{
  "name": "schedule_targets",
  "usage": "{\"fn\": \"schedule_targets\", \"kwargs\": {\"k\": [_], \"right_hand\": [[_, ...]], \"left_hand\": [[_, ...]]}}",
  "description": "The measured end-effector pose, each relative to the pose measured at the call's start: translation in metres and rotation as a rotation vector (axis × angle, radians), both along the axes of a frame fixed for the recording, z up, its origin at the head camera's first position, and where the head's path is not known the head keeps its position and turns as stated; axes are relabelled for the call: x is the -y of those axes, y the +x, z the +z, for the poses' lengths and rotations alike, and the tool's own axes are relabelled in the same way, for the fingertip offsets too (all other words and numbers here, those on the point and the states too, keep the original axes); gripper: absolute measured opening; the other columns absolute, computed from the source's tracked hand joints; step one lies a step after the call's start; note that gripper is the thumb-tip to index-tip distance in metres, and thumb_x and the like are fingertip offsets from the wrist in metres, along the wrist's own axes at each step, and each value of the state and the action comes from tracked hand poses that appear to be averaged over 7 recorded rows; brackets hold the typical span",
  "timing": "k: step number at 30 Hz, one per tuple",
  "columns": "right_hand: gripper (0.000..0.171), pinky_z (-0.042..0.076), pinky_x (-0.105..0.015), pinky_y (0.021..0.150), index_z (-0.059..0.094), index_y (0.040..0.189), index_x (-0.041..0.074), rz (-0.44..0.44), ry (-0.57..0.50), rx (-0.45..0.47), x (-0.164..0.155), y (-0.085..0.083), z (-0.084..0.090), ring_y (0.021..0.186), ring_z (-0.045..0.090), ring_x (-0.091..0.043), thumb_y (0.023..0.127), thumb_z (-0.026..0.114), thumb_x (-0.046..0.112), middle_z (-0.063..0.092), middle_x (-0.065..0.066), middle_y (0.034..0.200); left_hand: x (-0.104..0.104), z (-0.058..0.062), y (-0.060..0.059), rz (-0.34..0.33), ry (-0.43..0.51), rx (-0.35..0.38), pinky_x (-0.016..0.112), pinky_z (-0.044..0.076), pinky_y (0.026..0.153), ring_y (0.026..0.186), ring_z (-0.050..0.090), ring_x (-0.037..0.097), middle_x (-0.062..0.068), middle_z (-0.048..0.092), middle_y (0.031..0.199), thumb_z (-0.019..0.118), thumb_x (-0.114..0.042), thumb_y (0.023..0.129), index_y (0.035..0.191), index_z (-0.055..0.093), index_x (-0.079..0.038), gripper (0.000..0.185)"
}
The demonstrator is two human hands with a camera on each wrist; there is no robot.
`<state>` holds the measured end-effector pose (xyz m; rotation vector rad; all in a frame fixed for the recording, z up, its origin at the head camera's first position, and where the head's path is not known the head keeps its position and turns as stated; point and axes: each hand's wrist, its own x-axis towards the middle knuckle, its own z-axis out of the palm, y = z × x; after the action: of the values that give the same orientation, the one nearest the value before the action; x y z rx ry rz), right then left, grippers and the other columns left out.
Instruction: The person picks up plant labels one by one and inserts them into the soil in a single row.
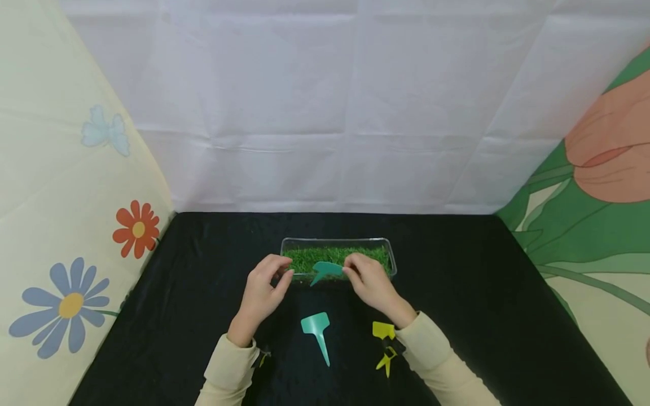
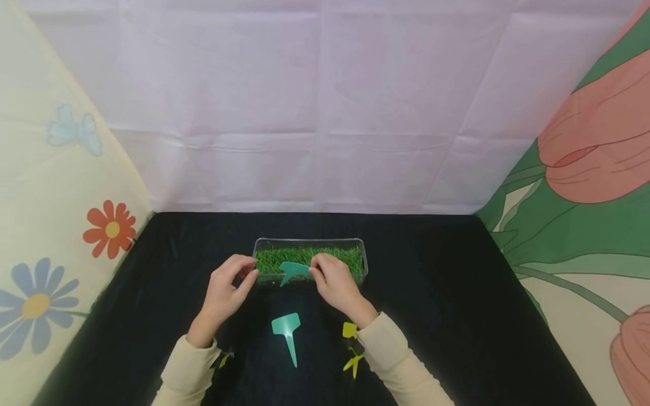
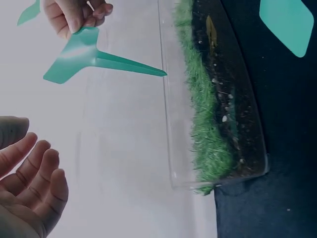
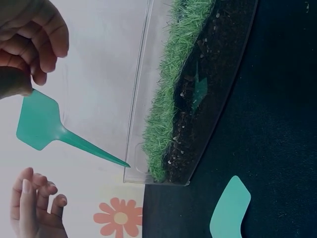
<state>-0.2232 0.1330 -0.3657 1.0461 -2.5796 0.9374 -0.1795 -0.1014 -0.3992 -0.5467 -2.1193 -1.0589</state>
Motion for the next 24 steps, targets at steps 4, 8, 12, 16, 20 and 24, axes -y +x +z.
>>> {"fn": "schedule_targets", "kwargs": {"k": [4,8,12,16,20,24], "right_hand": [[0.008,0.039,-0.026,0.054,0.055,0.082,0.007,-0.006,-0.002,-0.005,0.001,0.001,0.000,0.057,0.041,-0.009,0.088,0.057,0.002,0.048,0.003,0.070],[0.010,0.039,-0.026,0.053,0.055,0.081,0.008,-0.015,0.009,-0.015,0.001,0.002,0.000,0.057,0.041,-0.009,0.086,0.059,0.000,0.048,0.004,0.070],[0.012,0.038,-0.025,0.053,0.054,0.080,0.009,-0.020,0.018,-0.026,0.002,0.002,-0.002,0.057,0.041,-0.009,0.086,0.060,0.000,0.047,0.004,0.069],[0.013,0.039,-0.025,0.054,0.054,0.079,0.009,-0.024,0.019,-0.031,0.002,0.003,-0.002,0.057,0.041,-0.009,0.085,0.061,0.000,0.048,0.004,0.070],[0.013,0.039,-0.025,0.054,0.054,0.079,0.009,-0.028,0.032,-0.023,0.002,0.004,-0.002,0.057,0.041,-0.009,0.085,0.061,0.000,0.048,0.004,0.070],[0.013,0.039,-0.025,0.054,0.054,0.079,0.009,-0.033,0.040,-0.014,0.003,0.005,-0.001,0.057,0.042,-0.009,0.085,0.061,0.000,0.047,0.004,0.069]], "left_hand": [[-0.003,0.005,-0.002,-0.025,-0.035,0.007,0.030,0.049,0.057,0.070,0.056,0.017,0.007,0.059,0.083,0.070,0.001,0.076,0.094,0.063,-0.002,0.019],[-0.005,0.007,-0.004,-0.045,-0.066,0.007,0.030,0.050,0.058,0.071,0.057,0.016,0.005,0.060,0.083,0.070,0.001,0.076,0.093,0.064,-0.003,0.018],[-0.006,0.009,-0.006,-0.068,-0.106,0.007,0.028,0.049,0.062,0.073,0.056,0.015,0.006,0.061,0.083,0.070,0.000,0.076,0.092,0.064,-0.003,0.017],[-0.009,0.011,-0.010,-0.101,-0.156,0.009,0.030,0.050,0.069,0.080,0.058,0.018,0.007,0.062,0.088,0.069,-0.003,0.078,0.095,0.064,-0.003,0.018],[-0.012,0.013,-0.012,-0.118,-0.193,0.008,0.032,0.050,0.072,0.086,0.058,0.019,0.007,0.062,0.092,0.069,-0.005,0.078,0.097,0.064,-0.003,0.020],[-0.014,0.016,-0.012,-0.114,-0.233,0.033,0.032,0.049,0.074,0.088,0.058,0.018,0.006,0.062,0.095,0.069,-0.007,0.080,0.099,0.064,-0.005,0.020]]}}
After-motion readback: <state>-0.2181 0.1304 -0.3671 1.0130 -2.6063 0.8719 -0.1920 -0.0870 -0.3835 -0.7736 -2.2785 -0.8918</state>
